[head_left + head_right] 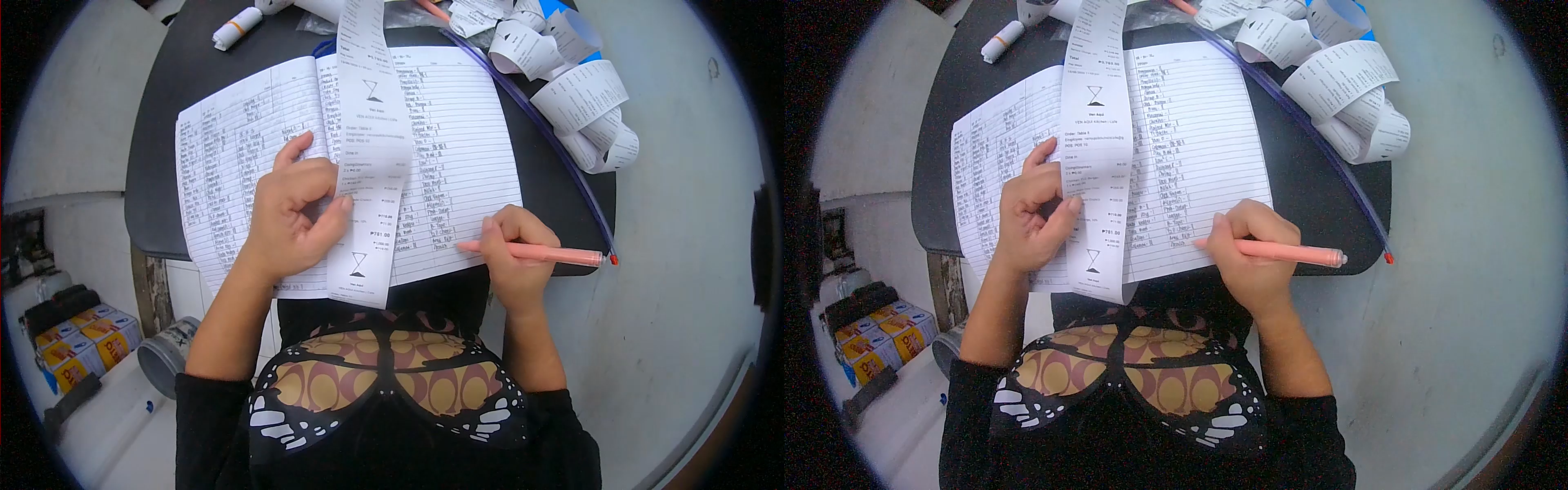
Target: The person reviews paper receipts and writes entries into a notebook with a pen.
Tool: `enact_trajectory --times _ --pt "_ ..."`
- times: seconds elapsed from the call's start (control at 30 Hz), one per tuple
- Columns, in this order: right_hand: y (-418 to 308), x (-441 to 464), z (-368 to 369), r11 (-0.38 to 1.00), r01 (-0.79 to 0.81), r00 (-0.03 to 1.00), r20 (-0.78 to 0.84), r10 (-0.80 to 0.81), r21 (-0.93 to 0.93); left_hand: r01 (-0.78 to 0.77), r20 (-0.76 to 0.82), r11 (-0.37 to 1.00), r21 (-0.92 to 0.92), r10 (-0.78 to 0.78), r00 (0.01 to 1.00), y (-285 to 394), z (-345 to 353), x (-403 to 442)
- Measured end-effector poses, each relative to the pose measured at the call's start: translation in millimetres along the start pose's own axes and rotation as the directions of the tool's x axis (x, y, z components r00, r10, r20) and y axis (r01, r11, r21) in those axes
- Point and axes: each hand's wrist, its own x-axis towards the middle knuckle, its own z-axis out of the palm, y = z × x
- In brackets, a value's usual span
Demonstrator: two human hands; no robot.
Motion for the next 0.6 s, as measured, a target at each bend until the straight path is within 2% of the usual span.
enact_trajectory --times 0.43,0.6 --pt "2.7 -0.6 -1.6 0.998 -0.031 0.999 0.019 0.032 -0.053 0.007 0.005 1.000 -0.008 -0.007 1.000 -3.5 -0.2 -1.2" --pt "-0.5 1.0 -1.5 0.999 -0.038 0.999 0.022 0.038 -0.008 0.029 0.019 1.000 -0.003 -0.029 0.999 -2.2 -0.6 -1.4"
